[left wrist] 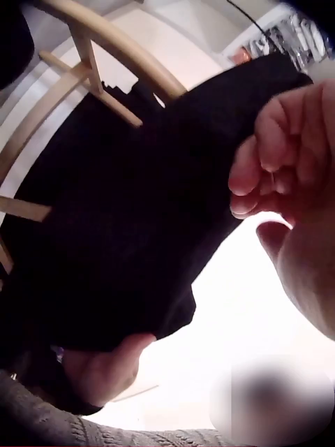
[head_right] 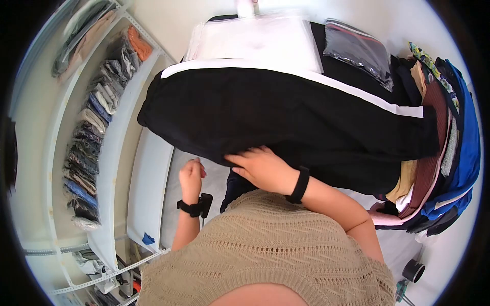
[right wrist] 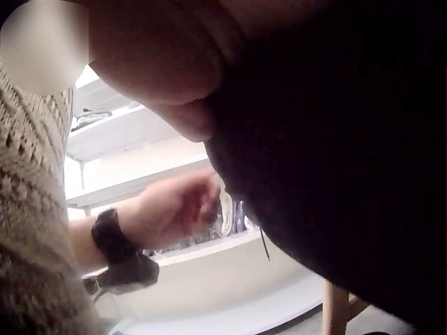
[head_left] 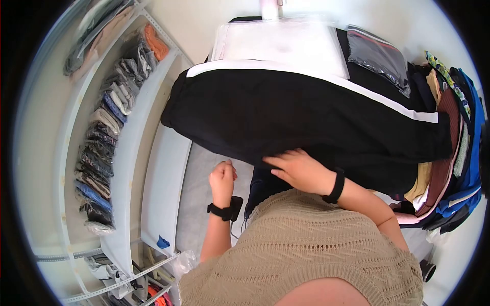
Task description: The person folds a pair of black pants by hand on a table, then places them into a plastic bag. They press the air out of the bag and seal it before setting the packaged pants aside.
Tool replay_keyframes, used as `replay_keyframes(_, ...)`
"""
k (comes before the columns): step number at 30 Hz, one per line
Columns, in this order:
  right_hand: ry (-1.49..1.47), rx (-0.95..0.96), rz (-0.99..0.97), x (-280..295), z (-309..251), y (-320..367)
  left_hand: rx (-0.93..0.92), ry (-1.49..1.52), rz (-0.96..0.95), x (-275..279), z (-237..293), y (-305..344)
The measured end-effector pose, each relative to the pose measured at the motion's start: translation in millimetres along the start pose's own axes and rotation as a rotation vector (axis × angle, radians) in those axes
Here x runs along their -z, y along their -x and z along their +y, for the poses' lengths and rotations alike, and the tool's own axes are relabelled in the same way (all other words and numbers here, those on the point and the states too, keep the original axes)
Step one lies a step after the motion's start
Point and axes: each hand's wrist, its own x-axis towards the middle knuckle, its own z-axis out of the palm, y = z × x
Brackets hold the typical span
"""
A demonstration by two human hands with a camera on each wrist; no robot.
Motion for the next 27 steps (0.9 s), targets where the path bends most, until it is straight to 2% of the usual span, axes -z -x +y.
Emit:
replay_keyframes(1, 0.046, -0.004, -0.019, -5.7, 1.4, 2.4, -0.108, 0.042, 0.088, 2.3, 6.7, 3.6)
replay_keyframes(2, 0.045, -0.017, -0.019, -6.2, -0.1, 3.7, -0.104, 0.043, 0.076, -1.0, 25.2, 7.4)
replay_keyframes(4, 0.099, -0.003, -0.028, -6.2, -4.7, 6.8, -0.666, -0.131, 0.149, -14.9, 70.1, 15.2)
replay_keyframes(5, 0.111, -0.038, -0.026, -5.4, -4.3, 9.2, -0.786, -0.355, 0.067, -17.2, 77.2, 16.1)
replay_keyframes(7, 0.005, 0.042, 0.014, -3.2, 1.2, 18.0, -0.843, -0.478, -0.025, -36.1, 95.0, 14.8)
replay_keyframes(9, 0.012, 0.007, 0.052, 2.6, 6.8, 38.5, -0.857, -0.483, -0.092, -50.2, 98.0, 10.4)
replay_keyframes(11, 0.118, -0.038, 0.013, 18.8, 8.8, 59.7, -0.881, -0.643, -0.14, -57.6, 104.5, 7.9)
replay_keyframes(12, 0.143, -0.078, 0.025, 26.2, 11.5, 71.8, -0.881, -0.678, -0.095, -61.4, 106.0, 8.0)
replay_keyframes(13, 0.158, -0.087, 0.133, 36.1, 13.4, 83.4, -0.885, -0.67, -0.105, -62.8, 104.2, 5.9)
replay_keyframes(15, -0.053, -0.242, 0.239, 57.1, 27.9, 105.7, -0.87, -0.72, -0.126, -61.5, 98.7, 1.7)
replay_keyframes(17, 0.059, -0.379, 0.425, 72.8, 38.6, 123.3, -0.85, -0.63, -0.08, -63.8, 101.5, 5.8)
replay_keyframes(20, 0.291, -0.499, 0.538, 81.0, 55.3, 137.1, -0.937, -0.558, -0.107, -59.3, 93.8, 4.3)
replay_keyframes(25, 0.197, -0.529, 0.415, 87.4, 61.2, 141.8, -0.803, -0.246, 0.048, -59.8, 99.2, 1.8)
replay_keyframes(27, 0.179, -0.527, 0.359, 90.2, 65.1, 142.5, -0.814, -0.268, 0.046, -57.4, 99.8, 1.1)
